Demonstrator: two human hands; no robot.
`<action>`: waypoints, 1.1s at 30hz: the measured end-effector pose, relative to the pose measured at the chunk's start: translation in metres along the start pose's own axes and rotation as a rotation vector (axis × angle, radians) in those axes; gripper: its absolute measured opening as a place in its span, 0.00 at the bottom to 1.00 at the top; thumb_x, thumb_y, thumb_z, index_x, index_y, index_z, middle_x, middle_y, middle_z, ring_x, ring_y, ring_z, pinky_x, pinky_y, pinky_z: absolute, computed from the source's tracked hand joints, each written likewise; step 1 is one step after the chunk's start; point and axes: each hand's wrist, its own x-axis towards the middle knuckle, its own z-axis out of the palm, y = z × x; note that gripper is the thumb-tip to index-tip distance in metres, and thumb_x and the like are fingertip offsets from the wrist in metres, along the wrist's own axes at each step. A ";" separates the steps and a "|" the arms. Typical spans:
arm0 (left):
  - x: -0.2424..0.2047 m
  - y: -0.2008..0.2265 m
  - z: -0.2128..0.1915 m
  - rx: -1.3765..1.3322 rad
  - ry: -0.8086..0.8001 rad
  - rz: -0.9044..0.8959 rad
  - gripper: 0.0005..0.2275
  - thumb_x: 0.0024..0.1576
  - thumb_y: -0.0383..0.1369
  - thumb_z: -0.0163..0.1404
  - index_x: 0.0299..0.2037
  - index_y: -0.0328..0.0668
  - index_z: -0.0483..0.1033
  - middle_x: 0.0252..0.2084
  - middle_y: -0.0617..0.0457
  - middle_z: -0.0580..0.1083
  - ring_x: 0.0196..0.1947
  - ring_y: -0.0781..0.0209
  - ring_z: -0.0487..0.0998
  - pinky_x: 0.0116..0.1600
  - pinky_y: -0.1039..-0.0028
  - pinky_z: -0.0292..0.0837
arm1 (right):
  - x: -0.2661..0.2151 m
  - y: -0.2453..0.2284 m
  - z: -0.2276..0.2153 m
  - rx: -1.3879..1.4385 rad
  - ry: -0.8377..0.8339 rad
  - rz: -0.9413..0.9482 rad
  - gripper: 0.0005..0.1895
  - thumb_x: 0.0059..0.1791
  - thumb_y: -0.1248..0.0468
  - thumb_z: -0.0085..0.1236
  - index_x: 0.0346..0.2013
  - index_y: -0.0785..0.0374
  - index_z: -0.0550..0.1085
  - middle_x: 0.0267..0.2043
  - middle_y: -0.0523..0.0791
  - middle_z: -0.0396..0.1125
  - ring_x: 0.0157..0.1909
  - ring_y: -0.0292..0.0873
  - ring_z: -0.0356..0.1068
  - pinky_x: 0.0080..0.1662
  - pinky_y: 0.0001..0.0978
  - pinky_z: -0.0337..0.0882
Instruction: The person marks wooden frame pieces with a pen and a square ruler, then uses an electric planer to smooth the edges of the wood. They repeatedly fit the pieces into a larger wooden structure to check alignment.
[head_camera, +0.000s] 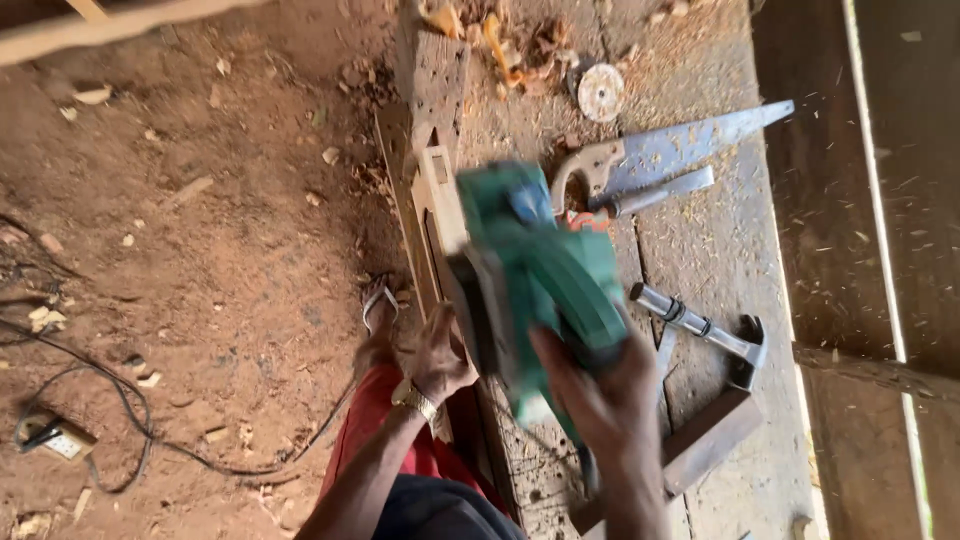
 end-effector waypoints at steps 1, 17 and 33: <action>-0.001 0.004 -0.005 -0.006 0.032 0.016 0.19 0.49 0.35 0.61 0.50 0.39 0.73 0.45 0.47 0.74 0.44 0.53 0.78 0.46 0.64 0.80 | -0.023 0.005 -0.015 -0.035 0.069 0.153 0.19 0.45 0.67 0.66 0.50 0.69 0.74 0.25 0.42 0.67 0.23 0.34 0.63 0.25 0.28 0.61; 0.140 0.119 -0.165 -0.563 0.061 -0.298 0.25 0.52 0.39 0.63 0.52 0.22 0.76 0.39 0.39 0.81 0.33 0.54 0.87 0.33 0.65 0.85 | -0.149 0.103 -0.076 -0.009 0.207 0.542 0.27 0.53 0.44 0.49 0.30 0.68 0.71 0.14 0.44 0.63 0.17 0.38 0.60 0.25 0.31 0.62; 0.134 0.153 -0.132 -0.487 0.073 -0.151 0.23 0.48 0.42 0.64 0.48 0.37 0.74 0.31 0.47 0.81 0.22 0.65 0.84 0.28 0.73 0.87 | -0.115 0.107 -0.063 0.048 0.179 0.519 0.27 0.51 0.44 0.52 0.28 0.68 0.70 0.14 0.47 0.64 0.15 0.39 0.58 0.21 0.32 0.57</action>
